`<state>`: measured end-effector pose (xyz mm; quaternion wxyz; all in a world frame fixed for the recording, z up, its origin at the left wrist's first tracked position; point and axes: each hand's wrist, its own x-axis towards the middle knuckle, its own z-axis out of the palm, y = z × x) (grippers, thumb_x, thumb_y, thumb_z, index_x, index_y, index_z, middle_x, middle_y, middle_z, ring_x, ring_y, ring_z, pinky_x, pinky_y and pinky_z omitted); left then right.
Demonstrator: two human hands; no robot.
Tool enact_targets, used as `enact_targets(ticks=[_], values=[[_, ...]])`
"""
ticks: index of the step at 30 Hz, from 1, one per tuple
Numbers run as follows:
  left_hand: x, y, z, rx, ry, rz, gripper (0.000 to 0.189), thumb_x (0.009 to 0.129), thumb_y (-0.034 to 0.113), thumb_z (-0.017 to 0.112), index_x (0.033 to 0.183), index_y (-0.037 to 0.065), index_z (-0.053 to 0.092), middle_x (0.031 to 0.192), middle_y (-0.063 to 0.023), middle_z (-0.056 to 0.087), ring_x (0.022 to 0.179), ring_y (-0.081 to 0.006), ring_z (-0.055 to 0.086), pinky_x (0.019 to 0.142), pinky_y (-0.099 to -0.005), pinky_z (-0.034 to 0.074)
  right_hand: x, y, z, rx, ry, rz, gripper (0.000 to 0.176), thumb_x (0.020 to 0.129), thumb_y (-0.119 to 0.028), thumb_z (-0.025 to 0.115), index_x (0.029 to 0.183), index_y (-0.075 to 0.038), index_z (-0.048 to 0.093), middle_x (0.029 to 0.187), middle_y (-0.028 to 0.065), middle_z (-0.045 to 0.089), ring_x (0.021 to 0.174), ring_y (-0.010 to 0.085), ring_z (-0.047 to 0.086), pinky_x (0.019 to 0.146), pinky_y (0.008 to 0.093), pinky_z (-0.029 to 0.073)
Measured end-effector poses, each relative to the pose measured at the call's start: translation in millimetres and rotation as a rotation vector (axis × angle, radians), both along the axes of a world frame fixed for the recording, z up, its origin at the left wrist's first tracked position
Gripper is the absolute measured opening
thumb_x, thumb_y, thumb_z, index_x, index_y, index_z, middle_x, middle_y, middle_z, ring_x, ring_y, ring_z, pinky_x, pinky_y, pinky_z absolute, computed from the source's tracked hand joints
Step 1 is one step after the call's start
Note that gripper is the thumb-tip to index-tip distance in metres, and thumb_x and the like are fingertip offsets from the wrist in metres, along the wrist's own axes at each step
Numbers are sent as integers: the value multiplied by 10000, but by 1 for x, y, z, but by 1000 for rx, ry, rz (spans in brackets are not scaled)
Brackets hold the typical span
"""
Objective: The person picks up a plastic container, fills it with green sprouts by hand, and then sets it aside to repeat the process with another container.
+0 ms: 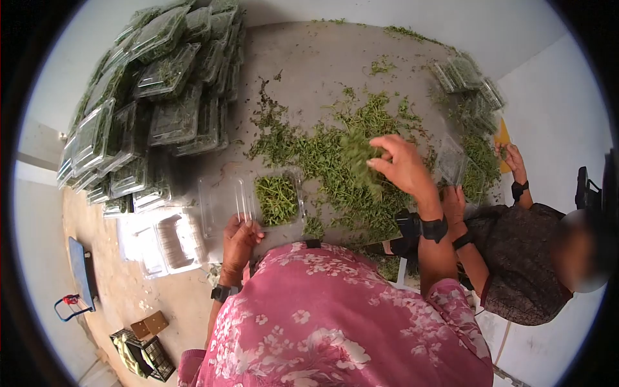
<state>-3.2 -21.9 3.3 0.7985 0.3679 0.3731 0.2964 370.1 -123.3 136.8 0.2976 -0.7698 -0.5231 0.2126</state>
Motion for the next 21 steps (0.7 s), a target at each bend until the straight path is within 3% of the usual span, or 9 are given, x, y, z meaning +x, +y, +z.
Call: enact_targets(ticks=[2, 6, 9, 13, 16, 19, 21], values=[[1, -1, 3, -2, 7, 11, 191, 899, 153, 552, 1015, 25, 471, 750, -84, 564, 660, -161, 569, 589, -248, 441, 1, -5, -20, 14, -111, 16, 328, 838, -190, 671, 1104, -22, 578, 1044, 154, 559, 880, 350, 560, 733, 483, 469], [1, -1, 1, -3, -5, 16, 190, 896, 156, 563, 1007, 30, 475, 754, -83, 566, 661, -160, 572, 589, -246, 443, -13, -6, -24, -200, -108, -66, 432, 819, -198, 696, 1189, -49, 531, 1104, 164, 527, 940, 355, 563, 753, 484, 471], [1, -1, 2, -4, -24, 18, 186, 893, 152, 567, 1002, 34, 475, 756, -82, 567, 660, -159, 573, 589, -247, 445, -33, -11, -43, -124, -164, -27, 538, 813, -197, 706, 1280, -98, 459, 1229, 177, 472, 1015, 374, 556, 795, 506, 490], [1, -2, 5, -16, 5, 30, 181, 894, 149, 566, 1002, 35, 474, 752, -80, 564, 663, -161, 575, 588, -247, 444, -27, -3, -57, -507, -244, -162, 526, 855, -132, 653, 1326, -166, 421, 1374, 210, 357, 1066, 408, 533, 860, 548, 523], [2, -1, 4, -13, -2, 31, 176, 897, 144, 559, 1007, 35, 474, 750, -79, 562, 667, -163, 576, 590, -247, 445, 20, -15, -111, -383, -314, -182, 484, 864, -102, 632, 1306, -147, 439, 1321, 209, 417, 1047, 421, 532, 814, 564, 528], [2, -2, 7, -24, 13, 31, 174, 898, 138, 553, 1011, 33, 472, 749, -80, 561, 668, -164, 574, 592, -246, 444, 27, -19, -100, -148, -326, -232, 435, 856, -89, 632, 1262, -136, 481, 1254, 199, 476, 1061, 439, 513, 791, 581, 525], [3, -1, 6, -27, 11, 29, 179, 898, 135, 552, 1017, 32, 468, 749, -81, 560, 666, -164, 572, 593, -246, 444, 24, -14, -74, -259, -195, -199, 416, 845, -65, 631, 1234, -144, 508, 1240, 181, 497, 1125, 425, 477, 867, 598, 478]])
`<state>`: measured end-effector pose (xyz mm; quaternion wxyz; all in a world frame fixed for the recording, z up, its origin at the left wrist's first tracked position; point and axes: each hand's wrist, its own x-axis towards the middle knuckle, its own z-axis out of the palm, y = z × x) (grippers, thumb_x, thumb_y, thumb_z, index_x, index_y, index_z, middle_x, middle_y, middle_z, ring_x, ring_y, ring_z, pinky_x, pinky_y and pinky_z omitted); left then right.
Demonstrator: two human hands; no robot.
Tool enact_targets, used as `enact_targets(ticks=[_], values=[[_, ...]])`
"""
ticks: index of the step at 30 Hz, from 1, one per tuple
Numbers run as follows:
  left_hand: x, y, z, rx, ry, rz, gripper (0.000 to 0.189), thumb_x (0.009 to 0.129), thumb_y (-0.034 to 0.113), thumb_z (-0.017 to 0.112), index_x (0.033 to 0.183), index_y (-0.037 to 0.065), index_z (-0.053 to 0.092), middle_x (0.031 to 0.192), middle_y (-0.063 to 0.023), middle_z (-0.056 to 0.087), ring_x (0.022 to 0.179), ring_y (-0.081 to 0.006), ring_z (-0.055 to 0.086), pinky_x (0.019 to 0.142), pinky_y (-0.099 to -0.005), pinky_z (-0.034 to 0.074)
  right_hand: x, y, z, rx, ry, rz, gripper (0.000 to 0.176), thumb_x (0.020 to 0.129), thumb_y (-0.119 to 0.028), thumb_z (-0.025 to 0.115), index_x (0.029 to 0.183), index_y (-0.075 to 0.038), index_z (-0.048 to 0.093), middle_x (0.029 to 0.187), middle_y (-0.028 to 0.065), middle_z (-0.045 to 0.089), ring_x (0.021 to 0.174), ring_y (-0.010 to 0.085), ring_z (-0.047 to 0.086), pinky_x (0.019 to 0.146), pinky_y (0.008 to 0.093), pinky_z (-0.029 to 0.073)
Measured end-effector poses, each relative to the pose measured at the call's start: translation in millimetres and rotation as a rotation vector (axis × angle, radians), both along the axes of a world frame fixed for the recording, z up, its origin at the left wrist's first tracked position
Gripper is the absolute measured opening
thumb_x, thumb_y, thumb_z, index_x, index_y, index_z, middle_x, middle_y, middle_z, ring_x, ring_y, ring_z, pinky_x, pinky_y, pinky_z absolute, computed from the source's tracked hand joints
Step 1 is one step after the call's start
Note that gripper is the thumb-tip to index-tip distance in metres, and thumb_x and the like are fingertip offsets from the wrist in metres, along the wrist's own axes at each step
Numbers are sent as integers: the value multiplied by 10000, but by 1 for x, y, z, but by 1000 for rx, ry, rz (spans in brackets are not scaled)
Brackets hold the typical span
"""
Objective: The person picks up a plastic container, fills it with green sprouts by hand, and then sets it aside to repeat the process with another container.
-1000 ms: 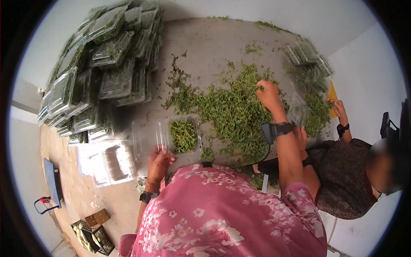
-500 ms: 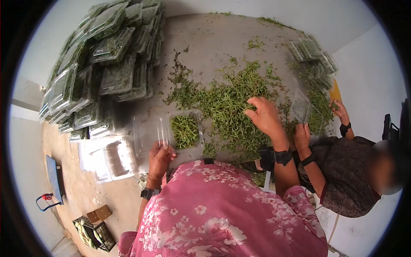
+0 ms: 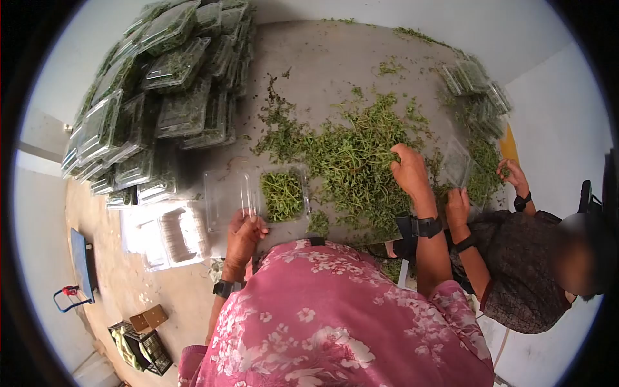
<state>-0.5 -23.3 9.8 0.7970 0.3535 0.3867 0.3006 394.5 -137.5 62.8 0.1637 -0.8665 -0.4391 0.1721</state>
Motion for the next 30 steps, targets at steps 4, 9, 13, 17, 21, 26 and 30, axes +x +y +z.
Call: enact_targets(ticks=[4, 9, 13, 17, 21, 26, 30], values=[[-1, 1, -5, 0, -20, -8, 190, 896, 140, 555, 1023, 34, 462, 751, -84, 560, 661, -164, 566, 593, -248, 443, -25, 15, 51, -266, -25, 140, 468, 819, -17, 624, 1248, -174, 522, 1331, 163, 441, 1250, 399, 384, 1022, 632, 323], [-2, 2, -10, 5, -39, -11, 186, 897, 139, 551, 1021, 36, 459, 752, -86, 561, 660, -164, 564, 593, -249, 444, -48, 35, 4, -40, -187, 260, 567, 791, 69, 574, 1272, -222, 503, 1481, 133, 243, 1282, 408, 356, 995, 596, 297], [-2, 1, -4, 5, -5, -8, 188, 898, 139, 549, 1024, 34, 457, 762, -87, 561, 667, -165, 568, 596, -250, 444, -33, 48, -40, 15, -95, 426, 423, 788, 102, 520, 1128, -144, 575, 1295, 168, 455, 1139, 370, 485, 816, 495, 450], [-2, 1, -8, 18, -9, -7, 172, 909, 154, 543, 1026, 46, 479, 754, -73, 562, 661, -162, 567, 584, -251, 435, -32, 48, 20, 265, 112, 372, 180, 792, 77, 531, 929, -28, 584, 903, 132, 613, 778, 287, 585, 656, 413, 459], [-3, 2, -10, -7, -34, -17, 193, 905, 143, 548, 1031, 33, 451, 775, -81, 563, 674, -162, 572, 601, -254, 447, -39, 39, 60, 343, 155, 279, 152, 839, -74, 622, 975, -11, 596, 835, 125, 629, 693, 199, 591, 634, 342, 455], [-1, 2, -4, -9, -18, -15, 183, 907, 135, 545, 1029, 36, 449, 769, -78, 562, 673, -162, 573, 602, -255, 447, -44, 34, 71, -65, 231, 291, 151, 895, -140, 602, 1017, -51, 607, 887, 160, 632, 799, 242, 639, 623, 405, 487], [-3, 2, -11, 18, -38, -24, 185, 913, 171, 552, 1041, 61, 476, 768, -67, 566, 667, -164, 574, 585, -255, 440, -33, 24, 35, 324, 349, 421, 227, 886, -135, 584, 1095, -47, 600, 995, 109, 658, 805, 203, 607, 702, 374, 481]])
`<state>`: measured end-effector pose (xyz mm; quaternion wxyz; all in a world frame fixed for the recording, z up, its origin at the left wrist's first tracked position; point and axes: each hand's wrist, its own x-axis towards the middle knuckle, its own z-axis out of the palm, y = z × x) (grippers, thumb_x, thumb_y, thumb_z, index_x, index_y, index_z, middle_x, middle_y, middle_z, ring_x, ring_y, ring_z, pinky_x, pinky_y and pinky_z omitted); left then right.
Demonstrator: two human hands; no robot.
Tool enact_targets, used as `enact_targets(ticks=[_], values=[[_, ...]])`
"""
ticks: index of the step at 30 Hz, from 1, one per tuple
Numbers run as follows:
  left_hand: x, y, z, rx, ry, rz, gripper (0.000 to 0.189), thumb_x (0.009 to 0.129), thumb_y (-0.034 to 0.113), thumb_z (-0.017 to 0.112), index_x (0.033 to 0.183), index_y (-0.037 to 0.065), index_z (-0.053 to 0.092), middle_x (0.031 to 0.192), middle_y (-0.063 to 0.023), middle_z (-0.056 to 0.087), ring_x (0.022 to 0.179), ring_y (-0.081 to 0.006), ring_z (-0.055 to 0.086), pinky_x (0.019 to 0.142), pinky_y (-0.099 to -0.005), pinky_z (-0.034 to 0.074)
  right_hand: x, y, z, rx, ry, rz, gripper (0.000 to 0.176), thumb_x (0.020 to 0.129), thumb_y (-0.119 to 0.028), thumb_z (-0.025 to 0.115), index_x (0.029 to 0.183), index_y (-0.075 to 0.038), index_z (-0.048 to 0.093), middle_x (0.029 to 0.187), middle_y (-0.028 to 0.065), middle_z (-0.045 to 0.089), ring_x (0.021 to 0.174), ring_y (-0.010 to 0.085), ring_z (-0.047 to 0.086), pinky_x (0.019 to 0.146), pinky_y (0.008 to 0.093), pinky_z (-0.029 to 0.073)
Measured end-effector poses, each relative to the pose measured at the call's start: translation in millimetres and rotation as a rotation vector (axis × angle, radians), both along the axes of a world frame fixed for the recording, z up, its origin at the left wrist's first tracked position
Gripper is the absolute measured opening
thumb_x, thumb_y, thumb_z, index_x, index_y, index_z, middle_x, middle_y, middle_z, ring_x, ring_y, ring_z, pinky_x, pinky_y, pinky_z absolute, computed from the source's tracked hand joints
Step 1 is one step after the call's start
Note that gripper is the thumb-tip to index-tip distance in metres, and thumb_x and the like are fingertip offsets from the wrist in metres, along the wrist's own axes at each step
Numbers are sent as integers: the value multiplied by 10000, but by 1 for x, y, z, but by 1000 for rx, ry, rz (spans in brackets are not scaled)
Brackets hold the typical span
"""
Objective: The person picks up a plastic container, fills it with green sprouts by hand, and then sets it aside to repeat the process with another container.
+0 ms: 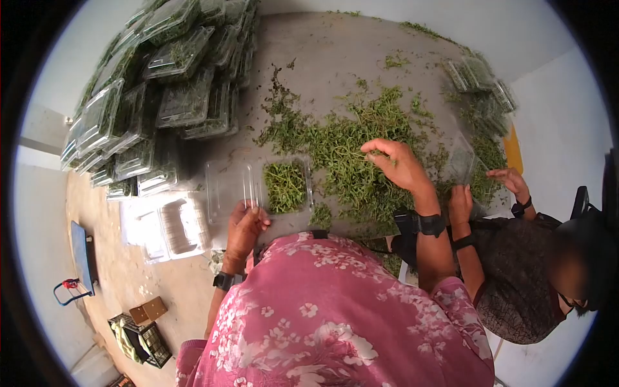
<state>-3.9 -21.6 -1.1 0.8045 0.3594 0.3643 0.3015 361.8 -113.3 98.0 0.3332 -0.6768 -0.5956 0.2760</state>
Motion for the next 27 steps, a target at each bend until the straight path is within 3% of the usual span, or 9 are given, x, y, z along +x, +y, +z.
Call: enact_targets(ticks=[2, 5, 11, 14, 17, 18, 21, 24, 27], values=[[0, 0, 0, -7, -1, 2, 184, 912, 168, 552, 1040, 60, 476, 764, -68, 563, 672, -165, 575, 586, -255, 440, 5, -1, -8, 107, -65, 26, 275, 888, -129, 577, 1155, -65, 581, 1038, 116, 650, 863, 225, 611, 735, 401, 486], [1, 0, 4, -9, 11, 7, 186, 911, 168, 553, 1040, 60, 474, 759, -70, 560, 676, -167, 575, 588, -255, 440, 7, -8, -11, -6, -40, -49, 358, 880, -135, 591, 1229, -82, 535, 1103, 140, 629, 922, 258, 611, 772, 426, 485], [0, 0, 1, -8, 11, 8, 192, 911, 174, 555, 1044, 64, 470, 756, -70, 558, 675, -167, 573, 587, -255, 437, -4, -12, 8, -238, -57, -198, 559, 812, -204, 681, 1289, -11, 464, 1187, 227, 572, 911, 277, 613, 783, 423, 484], [0, 0, 2, -7, 22, 9, 187, 913, 176, 549, 1040, 64, 469, 753, -69, 554, 673, -166, 568, 585, -254, 432, -2, -16, -7, -378, -178, -170, 743, 809, -329, 704, 1387, -39, 338, 1353, 268, 407, 1139, 414, 511, 930, 545, 434], [2, 0, 2, -15, 27, 7, 180, 914, 176, 542, 1035, 64, 468, 753, -66, 550, 672, -164, 562, 589, -253, 428, -31, -19, -14, -459, -421, -241, 848, 795, -384, 708, 1434, -62, 253, 1363, 274, 387, 1197, 446, 447, 988, 561, 402], [1, 0, 2, -17, 28, 8, 179, 914, 176, 540, 1034, 64, 468, 754, -65, 549, 672, -164, 560, 590, -253, 427, -38, -14, -10, -588, -445, -235, 858, 826, -352, 682, 1459, -79, 172, 1376, 277, 364, 1213, 461, 423, 997, 571, 409], [1, 0, 3, -5, 16, 3, 174, 911, 169, 537, 1034, 66, 470, 755, -63, 549, 673, -163, 557, 597, -256, 424, -39, -18, -27, -483, -445, -246, 745, 856, -263, 654, 1440, -78, 230, 1298, 284, 442, 1129, 444, 501, 926, 559, 454], [2, 0, 3, -1, 10, 4, 173, 905, 168, 544, 1028, 68, 476, 749, -61, 549, 673, -163, 560, 599, -258, 423, -29, -16, -34, -435, -374, -298, 501, 868, -150, 612, 1324, -54, 429, 1126, 252, 563, 962, 391, 593, 780, 546, 500], [2, 0, 3, -15, 22, 11, 172, 902, 172, 552, 1021, 69, 482, 743, -62, 550, 675, -164, 567, 599, -258, 422, -11, -19, -37, -72, -393, -200, 286, 857, -100, 591, 1130, -17, 579, 915, 199, 624, 769, 316, 622, 640, 488, 496]])
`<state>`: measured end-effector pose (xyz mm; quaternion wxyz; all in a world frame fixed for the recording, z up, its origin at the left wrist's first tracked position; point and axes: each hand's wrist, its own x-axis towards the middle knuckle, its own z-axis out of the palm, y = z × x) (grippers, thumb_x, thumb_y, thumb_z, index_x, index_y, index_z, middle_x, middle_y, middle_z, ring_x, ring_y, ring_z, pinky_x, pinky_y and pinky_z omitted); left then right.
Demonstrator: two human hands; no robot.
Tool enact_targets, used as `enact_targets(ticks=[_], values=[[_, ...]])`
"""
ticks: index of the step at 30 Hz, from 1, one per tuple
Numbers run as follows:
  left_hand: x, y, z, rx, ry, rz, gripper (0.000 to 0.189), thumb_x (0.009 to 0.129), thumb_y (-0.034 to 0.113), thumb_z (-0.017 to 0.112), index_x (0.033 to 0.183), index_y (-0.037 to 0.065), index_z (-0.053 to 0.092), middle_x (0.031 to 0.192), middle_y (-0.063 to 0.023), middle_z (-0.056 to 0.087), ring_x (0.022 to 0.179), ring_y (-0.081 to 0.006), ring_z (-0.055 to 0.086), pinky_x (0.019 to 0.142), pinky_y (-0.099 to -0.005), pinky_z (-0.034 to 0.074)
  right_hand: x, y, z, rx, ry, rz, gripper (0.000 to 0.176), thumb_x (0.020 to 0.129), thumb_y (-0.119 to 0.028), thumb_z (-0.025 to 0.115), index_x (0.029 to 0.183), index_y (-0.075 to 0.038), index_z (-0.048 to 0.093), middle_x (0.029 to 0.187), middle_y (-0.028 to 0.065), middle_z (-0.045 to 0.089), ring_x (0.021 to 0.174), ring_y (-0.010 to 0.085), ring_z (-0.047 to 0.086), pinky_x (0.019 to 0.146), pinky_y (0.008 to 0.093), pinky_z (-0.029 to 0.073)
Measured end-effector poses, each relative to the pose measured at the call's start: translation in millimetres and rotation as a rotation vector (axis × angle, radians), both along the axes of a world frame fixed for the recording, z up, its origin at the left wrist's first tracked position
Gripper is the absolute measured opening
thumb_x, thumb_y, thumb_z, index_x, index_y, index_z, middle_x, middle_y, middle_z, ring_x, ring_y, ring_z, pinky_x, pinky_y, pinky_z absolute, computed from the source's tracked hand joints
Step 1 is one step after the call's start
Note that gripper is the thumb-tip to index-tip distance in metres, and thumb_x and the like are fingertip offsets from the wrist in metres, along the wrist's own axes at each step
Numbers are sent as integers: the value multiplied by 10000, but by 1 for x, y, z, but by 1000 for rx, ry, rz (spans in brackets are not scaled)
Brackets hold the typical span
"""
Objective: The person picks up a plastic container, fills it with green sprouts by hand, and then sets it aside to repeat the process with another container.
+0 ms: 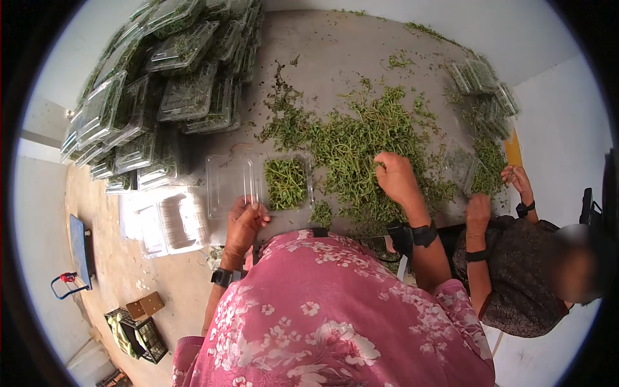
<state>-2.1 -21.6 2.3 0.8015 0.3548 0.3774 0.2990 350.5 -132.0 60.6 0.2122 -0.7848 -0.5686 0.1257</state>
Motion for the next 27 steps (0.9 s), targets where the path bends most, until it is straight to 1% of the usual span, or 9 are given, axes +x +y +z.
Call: enact_targets(ticks=[3, 6, 9, 12, 13, 17, 23, 26, 27], values=[[1, -1, 3, -5, 14, 16, 177, 899, 178, 562, 1018, 70, 487, 740, -63, 551, 678, -164, 572, 599, -255, 422, -1, 1, 27, -13, 296, -167, 215, 848, -96, 596, 1038, 3, 620, 841, 164, 636, 699, 273, 614, 587, 431, 479], [1, -1, 2, 4, 1, 15, 179, 898, 173, 561, 1021, 67, 486, 742, -64, 553, 680, -164, 573, 598, -254, 422, -3, 7, 38, 4, 359, -196, 231, 855, -129, 610, 1046, 2, 619, 774, 141, 634, 657, 253, 603, 585, 407, 463], [1, -1, 2, 28, 5, 10, 175, 900, 166, 553, 1023, 63, 485, 754, -65, 557, 679, -161, 571, 600, -253, 424, -6, 13, 29, -51, 336, -115, 352, 856, -212, 641, 1109, 24, 578, 946, 180, 622, 759, 277, 610, 612, 435, 481], [0, 0, 3, 9, -15, 7, 235, 904, 151, 558, 1058, 14, 444, 777, -85, 569, 690, -161, 577, 616, -248, 453, -20, 12, 14, -164, -57, -93, 555, 832, -307, 682, 1199, 63, 489, 1158, 242, 521, 904, 336, 585, 678, 469, 500], [0, -1, 4, 9, -3, 12, 234, 906, 153, 556, 1055, 13, 443, 777, -85, 569, 691, -160, 577, 616, -248, 453, -24, 13, 16, -275, 1, -86, 737, 793, -388, 714, 1267, 78, 396, 1267, 279, 407, 1027, 408, 529, 776, 504, 504], [1, -2, 7, 27, 27, 14, 223, 913, 163, 549, 1043, 12, 448, 780, -85, 571, 693, -156, 576, 618, -248, 455, -44, 8, 0, -263, -126, -142, 691, 810, -343, 707, 1284, 44, 387, 1221, 262, 454, 1052, 428, 527, 808, 521, 514], [1, -2, 7, 17, 35, 15, 211, 921, 181, 546, 1025, 15, 467, 788, -81, 581, 702, -155, 585, 630, -248, 463, -15, 10, -13, -218, 54, -109, 487, 850, -236, 671, 1223, 10, 476, 1116, 201, 543, 1021, 375, 557, 775, 507, 529], [0, -1, 9, 6, 4, -3, 215, 926, 195, 549, 1023, 19, 472, 799, -78, 589, 710, -157, 593, 642, -251, 468, -15, 13, 38, -337, 300, -226, 477, 865, -232, 653, 1246, -1, 484, 1162, 213, 538, 1080, 382, 539, 841, 520, 529], [-1, -1, 9, 1, -10, -14, 216, 928, 199, 549, 1024, 21, 473, 804, -77, 592, 713, -158, 596, 646, -252, 470, -5, 7, 14, -168, 303, -255, 546, 874, -262, 643, 1321, -28, 435, 1275, 218, 487, 1163, 393, 492, 931, 520, 510]])
